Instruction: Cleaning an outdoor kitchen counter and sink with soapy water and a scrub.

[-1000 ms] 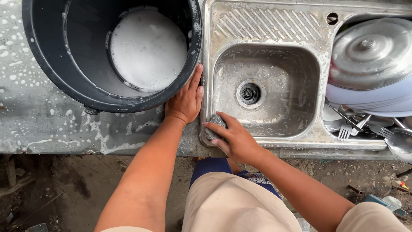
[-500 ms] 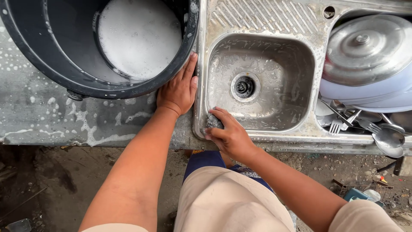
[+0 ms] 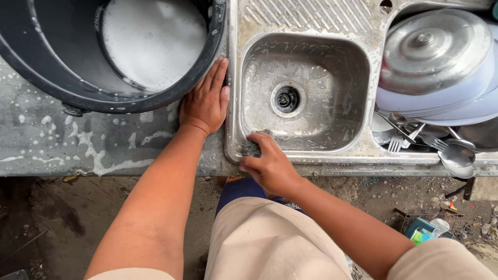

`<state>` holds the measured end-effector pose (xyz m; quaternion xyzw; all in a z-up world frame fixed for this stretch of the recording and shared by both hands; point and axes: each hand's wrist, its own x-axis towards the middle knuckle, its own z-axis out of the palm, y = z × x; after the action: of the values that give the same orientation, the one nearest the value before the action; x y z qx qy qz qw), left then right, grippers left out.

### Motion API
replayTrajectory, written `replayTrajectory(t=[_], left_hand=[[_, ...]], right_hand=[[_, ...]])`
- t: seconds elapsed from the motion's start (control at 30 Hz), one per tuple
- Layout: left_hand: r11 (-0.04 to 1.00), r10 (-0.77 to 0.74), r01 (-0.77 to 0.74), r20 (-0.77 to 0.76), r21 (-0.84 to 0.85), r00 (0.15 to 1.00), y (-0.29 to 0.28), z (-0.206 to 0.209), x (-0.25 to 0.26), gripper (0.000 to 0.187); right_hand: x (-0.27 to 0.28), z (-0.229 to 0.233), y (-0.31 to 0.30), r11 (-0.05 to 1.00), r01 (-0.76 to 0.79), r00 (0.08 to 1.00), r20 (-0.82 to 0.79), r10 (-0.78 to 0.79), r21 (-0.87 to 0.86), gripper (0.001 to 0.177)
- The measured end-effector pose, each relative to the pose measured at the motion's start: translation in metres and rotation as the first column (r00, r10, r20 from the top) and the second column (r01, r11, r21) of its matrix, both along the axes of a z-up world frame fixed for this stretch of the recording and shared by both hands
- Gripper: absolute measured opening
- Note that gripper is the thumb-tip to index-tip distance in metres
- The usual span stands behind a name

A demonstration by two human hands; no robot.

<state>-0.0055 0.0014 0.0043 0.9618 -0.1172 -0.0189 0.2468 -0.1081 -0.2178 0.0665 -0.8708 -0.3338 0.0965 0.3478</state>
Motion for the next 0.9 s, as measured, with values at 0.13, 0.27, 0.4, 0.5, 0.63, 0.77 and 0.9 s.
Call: replayTrajectory(t=[0.13, 0.27, 0.4, 0.5, 0.63, 0.77, 0.9], left_hand=[[0.999, -0.024, 0.025, 0.015, -0.031, 1.000, 0.001, -0.005, 0.003, 0.061], [0.999, -0.029, 0.030, 0.025, -0.042, 0.999, 0.001, -0.002, 0.002, 0.058], [0.999, -0.038, 0.039, 0.039, -0.033, 0.999, 0.001, -0.002, 0.005, 0.057], [0.999, -0.037, 0.038, 0.038, -0.033, 0.999, 0.001, -0.002, 0.002, 0.057], [0.999, -0.042, 0.043, 0.052, -0.031, 0.998, 0.002, -0.003, 0.003, 0.058], [0.998, -0.042, 0.045, 0.063, -0.038, 0.997, 0.002, -0.002, 0.004, 0.058], [0.999, -0.043, 0.045, 0.067, -0.030, 0.997, 0.002, -0.004, 0.004, 0.058]], right_hand=[[-0.004, -0.014, -0.015, 0.983, 0.180, 0.982, -0.068, -0.178, 0.035, 0.019], [-0.005, -0.020, -0.101, 0.984, 0.120, 0.987, 0.127, -0.103, -0.133, 0.022], [-0.018, -0.004, -0.189, 0.927, 0.200, 0.971, 0.190, -0.145, -0.317, 0.024], [-0.038, -0.021, -0.213, 0.918, 0.243, 0.964, 0.185, -0.192, -0.313, 0.022], [-0.055, -0.041, -0.149, 0.897, 0.406, 0.906, 0.201, -0.371, -0.175, 0.023], [-0.053, -0.031, -0.032, 0.897, 0.417, 0.898, 0.216, -0.383, -0.143, 0.038], [-0.056, -0.024, 0.013, 0.932, 0.354, 0.913, 0.247, -0.326, -0.078, 0.049]])
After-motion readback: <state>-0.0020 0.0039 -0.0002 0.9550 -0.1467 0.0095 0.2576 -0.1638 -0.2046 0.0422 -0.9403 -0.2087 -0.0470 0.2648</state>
